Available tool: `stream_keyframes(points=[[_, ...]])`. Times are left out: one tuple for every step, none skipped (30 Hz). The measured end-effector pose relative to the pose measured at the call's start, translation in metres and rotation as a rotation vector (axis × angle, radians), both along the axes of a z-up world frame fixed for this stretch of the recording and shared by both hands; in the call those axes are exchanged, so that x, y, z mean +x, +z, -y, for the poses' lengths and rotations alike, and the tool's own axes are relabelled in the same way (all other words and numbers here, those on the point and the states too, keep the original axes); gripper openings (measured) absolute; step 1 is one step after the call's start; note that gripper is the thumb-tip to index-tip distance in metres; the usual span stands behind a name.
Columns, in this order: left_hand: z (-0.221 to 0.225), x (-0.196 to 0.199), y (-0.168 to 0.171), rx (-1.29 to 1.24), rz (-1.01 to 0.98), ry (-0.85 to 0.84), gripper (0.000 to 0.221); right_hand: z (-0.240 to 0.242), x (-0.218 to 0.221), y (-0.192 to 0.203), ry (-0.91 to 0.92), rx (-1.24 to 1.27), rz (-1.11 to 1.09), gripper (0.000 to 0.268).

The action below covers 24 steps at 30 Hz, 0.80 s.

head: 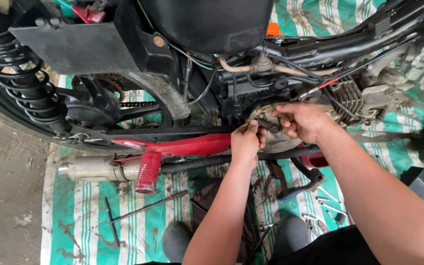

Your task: Inspecting and repairing motorcycle components including the dashboard and engine area

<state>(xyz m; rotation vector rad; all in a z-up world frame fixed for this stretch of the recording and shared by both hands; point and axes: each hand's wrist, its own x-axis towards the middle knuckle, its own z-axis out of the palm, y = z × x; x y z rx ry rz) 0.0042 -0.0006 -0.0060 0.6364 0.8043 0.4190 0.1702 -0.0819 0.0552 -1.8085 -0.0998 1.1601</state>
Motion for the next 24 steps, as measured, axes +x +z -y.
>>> stream_keyframes(points=[[-0.001,-0.002,0.004,-0.002,-0.001,0.000,0.027,0.002,0.001,-0.001,0.000,-0.002,-0.001,0.023],[-0.004,-0.004,0.008,0.015,-0.014,-0.017,0.025,0.001,0.003,-0.002,0.019,-0.019,0.014,0.025],[-0.007,-0.006,0.012,0.031,-0.027,-0.035,0.024,0.001,0.005,-0.003,0.038,-0.036,0.029,0.026],[-0.012,-0.004,0.015,0.032,-0.027,-0.037,0.024,0.000,0.006,-0.004,0.035,-0.035,0.029,0.026],[-0.016,-0.002,0.017,0.004,-0.024,-0.044,0.022,0.000,0.008,-0.005,0.043,-0.042,0.038,0.027],[-0.019,0.000,0.019,-0.025,-0.022,-0.053,0.021,0.002,0.009,-0.008,0.049,-0.049,0.046,0.028],[-0.023,-0.005,0.034,-0.026,-0.022,-0.058,0.021,0.003,0.009,-0.004,0.044,-0.050,0.046,0.028],[-0.027,-0.010,0.050,-0.004,-0.039,-0.091,0.022,0.004,0.008,-0.001,0.058,-0.039,0.022,0.027],[-0.031,-0.016,0.065,0.018,-0.057,-0.124,0.025,0.006,0.006,0.003,0.072,-0.028,-0.002,0.025],[-0.032,-0.012,0.060,0.018,-0.054,-0.125,0.025,0.006,0.006,0.004,0.070,-0.029,0.001,0.025],[-0.034,-0.009,0.054,0.052,-0.059,-0.147,0.027,0.006,0.005,0.006,0.067,-0.016,-0.006,0.025],[-0.034,-0.007,0.048,0.084,-0.066,-0.168,0.031,0.006,0.004,0.007,0.064,-0.006,-0.016,0.024],[-0.033,-0.006,0.047,0.082,-0.065,-0.168,0.031,0.008,0.003,0.008,0.063,-0.008,-0.016,0.024],[-0.034,-0.005,0.046,0.108,-0.058,-0.171,0.036,0.007,0.003,0.010,0.072,-0.009,-0.016,0.024],[-0.035,-0.003,0.045,0.134,-0.051,-0.173,0.041,0.006,0.003,0.011,0.081,-0.010,-0.016,0.024],[-0.036,-0.006,0.050,0.134,-0.049,-0.173,0.041,0.006,0.004,0.009,0.081,-0.010,-0.014,0.024],[-0.037,-0.008,0.054,0.180,-0.042,-0.165,0.041,0.006,0.005,0.007,0.079,-0.002,-0.018,0.025],[-0.037,-0.010,0.059,0.225,-0.033,-0.162,0.042,0.007,0.006,0.006,0.075,0.006,-0.020,0.025],[-0.039,-0.009,0.054,0.225,-0.031,-0.165,0.042,0.006,0.006,0.004,0.071,0.005,-0.018,0.025],[-0.040,-0.008,0.049,0.279,-0.082,-0.220,0.043,0.006,0.006,0.002,0.078,0.012,-0.011,0.027],[-0.041,-0.007,0.045,0.333,-0.134,-0.275,0.044,0.007,0.006,0.001,0.085,0.018,-0.004,0.029],[-0.039,-0.003,0.040,0.336,-0.129,-0.278,0.044,0.007,-0.001,0.015,0.082,0.021,0.001,0.029],[-0.038,0.001,0.035,0.386,-0.171,-0.277,0.039,0.006,-0.009,0.029,0.155,-0.088,0.131,0.027],[-0.036,0.003,0.029,0.433,-0.216,-0.278,0.034,0.007,-0.018,0.042,0.227,-0.201,0.256,0.026]])
